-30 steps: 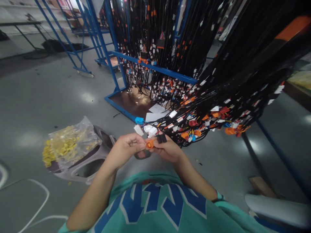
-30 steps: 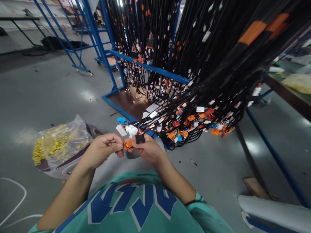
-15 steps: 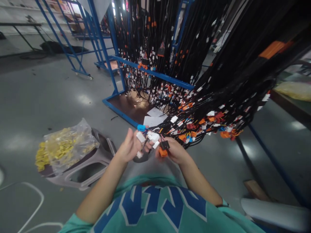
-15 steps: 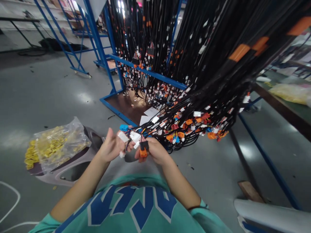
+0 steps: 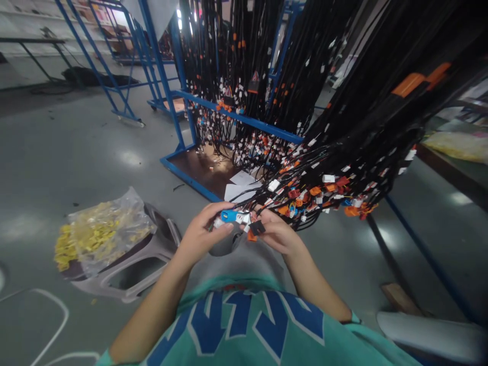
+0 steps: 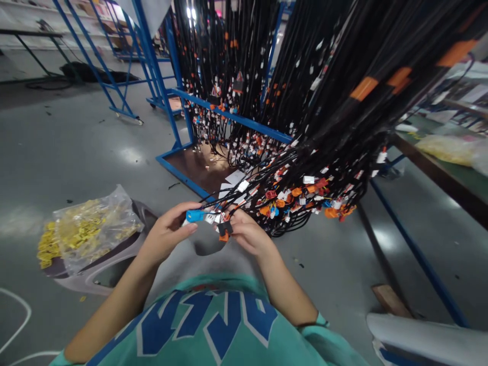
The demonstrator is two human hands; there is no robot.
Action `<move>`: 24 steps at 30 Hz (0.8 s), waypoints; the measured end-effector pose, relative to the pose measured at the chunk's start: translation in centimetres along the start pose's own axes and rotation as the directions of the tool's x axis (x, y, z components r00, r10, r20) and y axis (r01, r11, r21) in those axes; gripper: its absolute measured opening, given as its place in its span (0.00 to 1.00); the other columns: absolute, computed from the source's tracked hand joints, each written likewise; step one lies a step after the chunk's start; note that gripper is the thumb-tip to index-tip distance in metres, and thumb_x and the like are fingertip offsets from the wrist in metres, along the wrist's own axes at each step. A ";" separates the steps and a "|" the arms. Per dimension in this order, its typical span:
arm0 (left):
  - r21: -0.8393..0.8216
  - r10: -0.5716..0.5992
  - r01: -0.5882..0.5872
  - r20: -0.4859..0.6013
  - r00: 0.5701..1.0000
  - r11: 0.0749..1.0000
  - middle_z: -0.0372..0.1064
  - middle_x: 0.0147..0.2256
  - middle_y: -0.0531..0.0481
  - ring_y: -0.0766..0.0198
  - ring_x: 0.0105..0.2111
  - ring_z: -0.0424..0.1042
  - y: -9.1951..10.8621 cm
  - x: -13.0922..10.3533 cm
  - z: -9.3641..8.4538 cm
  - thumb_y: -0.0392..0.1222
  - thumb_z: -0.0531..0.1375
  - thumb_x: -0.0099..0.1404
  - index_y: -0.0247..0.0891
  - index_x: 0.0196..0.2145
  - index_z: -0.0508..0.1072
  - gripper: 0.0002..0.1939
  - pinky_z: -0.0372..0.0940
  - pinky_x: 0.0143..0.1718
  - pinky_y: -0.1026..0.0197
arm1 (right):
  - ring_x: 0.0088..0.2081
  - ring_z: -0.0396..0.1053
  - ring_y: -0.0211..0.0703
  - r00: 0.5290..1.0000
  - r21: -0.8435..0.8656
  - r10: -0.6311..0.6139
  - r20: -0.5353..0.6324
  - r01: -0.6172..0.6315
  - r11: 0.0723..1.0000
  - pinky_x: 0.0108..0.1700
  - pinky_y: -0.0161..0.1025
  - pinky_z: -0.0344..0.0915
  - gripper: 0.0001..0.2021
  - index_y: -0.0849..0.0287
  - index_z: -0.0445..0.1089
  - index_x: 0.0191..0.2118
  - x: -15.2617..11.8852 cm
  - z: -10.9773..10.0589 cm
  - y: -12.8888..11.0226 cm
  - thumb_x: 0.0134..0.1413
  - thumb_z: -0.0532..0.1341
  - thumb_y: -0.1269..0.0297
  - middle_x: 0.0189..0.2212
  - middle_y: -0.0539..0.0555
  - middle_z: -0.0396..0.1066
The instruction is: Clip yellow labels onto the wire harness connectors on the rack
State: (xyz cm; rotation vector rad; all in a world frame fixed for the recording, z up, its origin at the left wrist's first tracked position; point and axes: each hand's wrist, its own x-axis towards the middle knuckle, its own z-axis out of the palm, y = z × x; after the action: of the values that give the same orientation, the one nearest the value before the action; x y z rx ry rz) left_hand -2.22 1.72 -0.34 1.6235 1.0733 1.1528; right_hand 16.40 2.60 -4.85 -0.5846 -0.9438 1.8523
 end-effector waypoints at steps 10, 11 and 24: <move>-0.410 -0.090 -0.013 -0.231 0.969 0.912 0.64 0.21 0.56 0.70 0.18 0.62 1.3 1.6 -2.9 0.41 0.65 0.44 0.39 0.32 0.74 0.13 0.55 0.17 0.68 | 0.40 0.71 0.42 0.995 -0.440 -0.052 -0.088 0.008 0.898 0.45 0.43 0.67 0.22 0.59 0.69 0.47 -5.1 -6.4 -2.1 0.44 0.68 0.59 0.43 0.59 0.72; -0.415 -0.085 -0.021 -0.235 0.968 0.910 0.65 0.21 0.56 0.70 0.18 0.63 1.4 1.7 -3.2 0.41 0.65 0.44 0.40 0.31 0.75 0.13 0.55 0.17 0.68 | 0.36 0.71 0.42 0.977 -0.480 -0.127 -0.172 0.030 0.877 0.43 0.44 0.67 0.20 0.60 0.70 0.45 -5.5 -7.3 -2.7 0.45 0.66 0.57 0.38 0.58 0.73; -0.486 -0.142 0.009 -0.238 0.961 0.874 0.70 0.23 0.54 0.68 0.19 0.67 0.9 3.6 -4.4 0.45 0.65 0.47 0.38 0.34 0.73 0.15 0.61 0.16 0.68 | 0.28 0.67 0.38 0.968 -0.376 -0.179 -0.176 0.102 0.921 0.34 0.37 0.68 0.18 0.62 0.68 0.30 3.7 -4.9 -2.4 0.33 0.70 0.56 0.26 0.50 0.71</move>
State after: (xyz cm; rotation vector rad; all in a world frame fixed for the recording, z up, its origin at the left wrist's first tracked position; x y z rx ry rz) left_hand -5.62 5.64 2.28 1.0459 0.9066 1.4778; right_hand 19.62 8.33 -5.76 -0.8933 -1.1654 1.4617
